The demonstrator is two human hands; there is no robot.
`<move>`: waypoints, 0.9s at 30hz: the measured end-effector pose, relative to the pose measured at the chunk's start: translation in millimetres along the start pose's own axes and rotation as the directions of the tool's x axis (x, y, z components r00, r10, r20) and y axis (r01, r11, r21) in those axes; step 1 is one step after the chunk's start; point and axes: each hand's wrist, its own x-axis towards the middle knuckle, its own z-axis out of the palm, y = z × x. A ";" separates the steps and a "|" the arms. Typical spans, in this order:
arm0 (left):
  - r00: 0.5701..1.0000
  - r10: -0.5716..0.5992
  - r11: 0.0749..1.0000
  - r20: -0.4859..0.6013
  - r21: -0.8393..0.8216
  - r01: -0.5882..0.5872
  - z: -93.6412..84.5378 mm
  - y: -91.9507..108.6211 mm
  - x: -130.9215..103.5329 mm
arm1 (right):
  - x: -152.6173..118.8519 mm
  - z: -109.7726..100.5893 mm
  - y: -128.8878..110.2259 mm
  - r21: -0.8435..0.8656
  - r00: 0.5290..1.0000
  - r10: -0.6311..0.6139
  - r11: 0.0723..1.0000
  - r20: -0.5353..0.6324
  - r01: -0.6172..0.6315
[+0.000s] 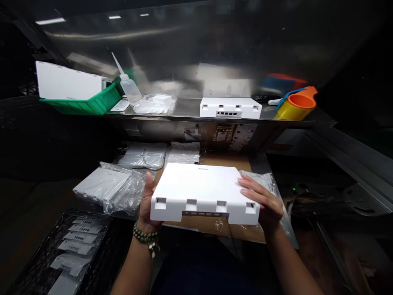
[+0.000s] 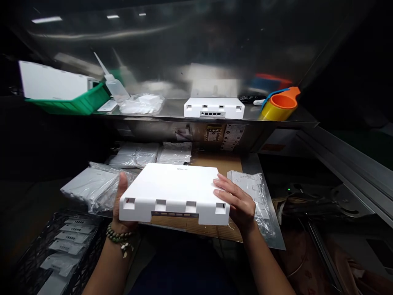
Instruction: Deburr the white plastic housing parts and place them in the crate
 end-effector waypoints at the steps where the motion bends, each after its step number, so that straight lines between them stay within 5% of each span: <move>1: 0.996 -0.074 0.997 0.046 -0.017 0.075 -4.1 0.6 -0.2 | 0.0 0.5 0.0 -0.039 1.000 -0.004 0.999 0.011 0.004; 4: 0.999 -0.010 0.999 0.036 -0.039 0.011 -13.6 -2.9 -2.3 | -1.1 3.3 1.4 -0.046 0.978 0.197 0.979 -0.063 -0.200; 6: 0.998 0.064 0.997 -0.019 -0.032 -0.065 -17.2 -6.5 -4.8 | -5.8 4.6 1.6 0.081 0.894 0.437 0.899 -0.099 -0.430; 9: 0.989 0.116 0.993 -0.088 -0.003 -0.116 -21.4 -8.8 -8.6 | -20.0 4.8 -0.8 0.263 0.774 0.630 0.738 0.061 -0.621; 13: 0.979 0.096 0.995 -0.178 0.026 -0.092 -26.4 -6.7 -10.9 | -35.0 7.3 -8.2 0.342 0.751 0.640 0.678 0.161 -0.651; 21: 0.943 0.084 0.996 -0.323 0.055 -0.070 -34.8 -8.5 -8.6 | -30.8 14.1 -16.8 0.334 0.765 0.638 0.704 0.089 -0.626; 27: 0.982 0.141 0.989 -0.124 0.049 -0.136 -53.3 -16.0 -2.4 | -33.1 12.1 -19.1 0.292 0.757 0.650 0.714 0.059 -0.636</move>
